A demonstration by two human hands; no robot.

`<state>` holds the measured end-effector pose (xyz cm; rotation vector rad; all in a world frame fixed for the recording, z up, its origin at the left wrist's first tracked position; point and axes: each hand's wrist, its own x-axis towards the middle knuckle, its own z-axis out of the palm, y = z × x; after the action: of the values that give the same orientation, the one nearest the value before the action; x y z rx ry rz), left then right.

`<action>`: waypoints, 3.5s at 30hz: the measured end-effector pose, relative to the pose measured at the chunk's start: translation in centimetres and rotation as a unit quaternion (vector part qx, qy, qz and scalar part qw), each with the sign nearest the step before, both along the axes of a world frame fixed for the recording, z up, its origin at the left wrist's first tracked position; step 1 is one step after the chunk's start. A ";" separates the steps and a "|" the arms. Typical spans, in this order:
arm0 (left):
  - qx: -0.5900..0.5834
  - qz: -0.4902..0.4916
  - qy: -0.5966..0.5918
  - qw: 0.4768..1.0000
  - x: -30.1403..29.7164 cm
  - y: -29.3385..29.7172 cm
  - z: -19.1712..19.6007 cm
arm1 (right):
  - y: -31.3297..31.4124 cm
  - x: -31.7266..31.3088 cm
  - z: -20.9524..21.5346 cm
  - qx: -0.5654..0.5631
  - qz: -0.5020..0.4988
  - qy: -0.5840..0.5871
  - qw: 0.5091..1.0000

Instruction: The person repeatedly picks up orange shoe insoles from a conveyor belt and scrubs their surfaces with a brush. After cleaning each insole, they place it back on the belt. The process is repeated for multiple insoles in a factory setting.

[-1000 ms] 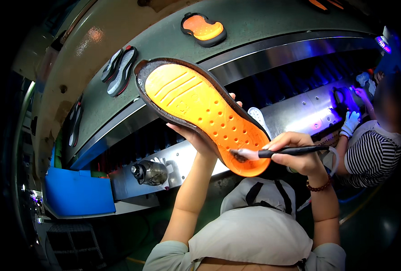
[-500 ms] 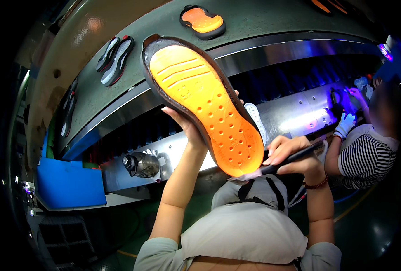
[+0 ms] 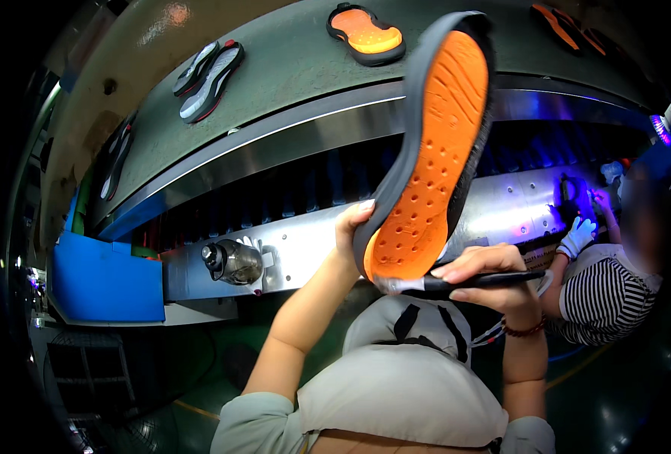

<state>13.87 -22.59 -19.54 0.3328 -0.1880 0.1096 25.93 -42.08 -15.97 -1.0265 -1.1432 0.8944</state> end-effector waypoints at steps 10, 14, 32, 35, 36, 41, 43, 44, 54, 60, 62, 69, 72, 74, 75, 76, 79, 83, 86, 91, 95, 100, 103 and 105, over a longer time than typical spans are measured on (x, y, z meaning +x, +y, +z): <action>0.167 -0.140 0.341 0.914 0.3 0.8 3.3 | 0.5 3.0 1.1 0.005 0.168 -0.121 0.978; 0.168 -0.155 0.427 0.875 0.6 0.0 4.4 | 0.7 3.9 2.4 0.014 0.154 -0.107 0.982; 0.202 -0.139 0.508 0.826 -0.8 0.6 4.5 | -1.5 5.9 2.6 -0.039 0.175 -0.186 0.966; 0.157 -0.132 0.492 0.846 -1.7 1.4 4.1 | -1.9 6.3 0.9 -0.059 0.126 -0.157 0.978; 0.190 -0.111 0.502 0.836 -2.3 1.9 4.0 | -2.1 6.0 0.2 -0.049 0.146 -0.128 0.980; 0.131 -0.079 0.506 0.849 -4.1 2.8 2.2 | -3.3 6.4 1.5 -0.045 0.126 -0.207 0.969; 0.123 -0.078 0.503 0.852 -4.2 3.1 2.0 | -3.3 6.8 1.2 -0.036 0.076 -0.189 0.978; 0.122 -0.080 0.504 0.851 -4.2 3.4 2.0 | -3.2 6.9 0.6 -0.043 0.065 -0.178 0.981; 0.119 -0.069 0.505 0.852 -5.3 4.4 1.1 | -3.7 8.4 0.7 -0.058 0.081 -0.239 0.966; 0.107 -0.055 0.505 0.855 -5.9 4.4 0.3 | -3.9 9.2 1.1 -0.069 0.099 -0.226 0.967; 0.108 -0.057 0.500 0.857 -5.6 4.5 0.2 | -3.9 9.8 -0.1 -0.073 0.072 -0.250 0.963; 0.067 -0.044 0.453 0.888 -4.5 3.3 -2.1 | -3.6 8.5 1.4 -0.139 0.045 -0.166 0.975; 0.002 -0.039 0.397 0.917 -2.7 0.8 -4.8 | -1.6 5.4 -0.2 -0.133 0.016 0.025 0.991; -0.018 -0.039 0.375 0.926 -1.7 -0.6 -5.8 | -0.1 4.5 -2.7 -0.173 -0.030 0.023 0.984; -0.025 -0.039 0.373 0.927 -1.6 -0.9 -6.2 | 0.1 5.5 -4.2 -0.193 -0.044 0.098 0.975; -0.028 -0.036 0.369 0.928 -1.5 -1.1 -6.4 | 0.0 6.2 -5.4 -0.144 -0.079 0.106 0.981; -0.032 -0.028 0.369 0.929 -1.6 -1.3 -6.8 | -0.9 8.4 -6.9 -0.104 -0.266 0.037 0.958; -0.033 -0.023 0.373 0.927 -1.5 -1.4 -7.8 | 0.8 4.6 -9.4 -0.105 -0.442 -0.120 0.883; -0.023 -0.013 0.374 0.927 -1.7 -1.1 -7.1 | 1.8 -1.1 -8.1 -0.009 -0.421 -0.350 0.837; -0.008 -0.008 0.378 0.926 -2.0 -0.7 -5.8 | 0.9 -3.4 -6.9 -0.010 -0.239 -0.164 0.957; -0.067 -0.060 0.374 0.923 -2.3 0.2 -8.1 | 1.3 0.4 -7.7 -0.080 -0.268 0.041 0.959; -0.025 -0.062 0.384 0.921 -2.6 -0.1 -9.9 | 2.8 -0.4 -10.2 -0.063 -0.338 -0.146 0.928; -0.027 -0.054 0.387 0.920 -3.7 0.1 -7.8 | 2.5 -1.4 -8.7 -0.061 -0.232 -0.023 0.971; -0.058 -0.056 0.359 0.930 -4.1 0.3 -7.5 | 2.1 -1.1 -8.1 -0.058 -0.238 0.100 0.964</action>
<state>9.74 -22.32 -27.00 0.2263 0.5258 -0.1176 24.87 -39.96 -24.11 -1.2117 -0.6376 0.6626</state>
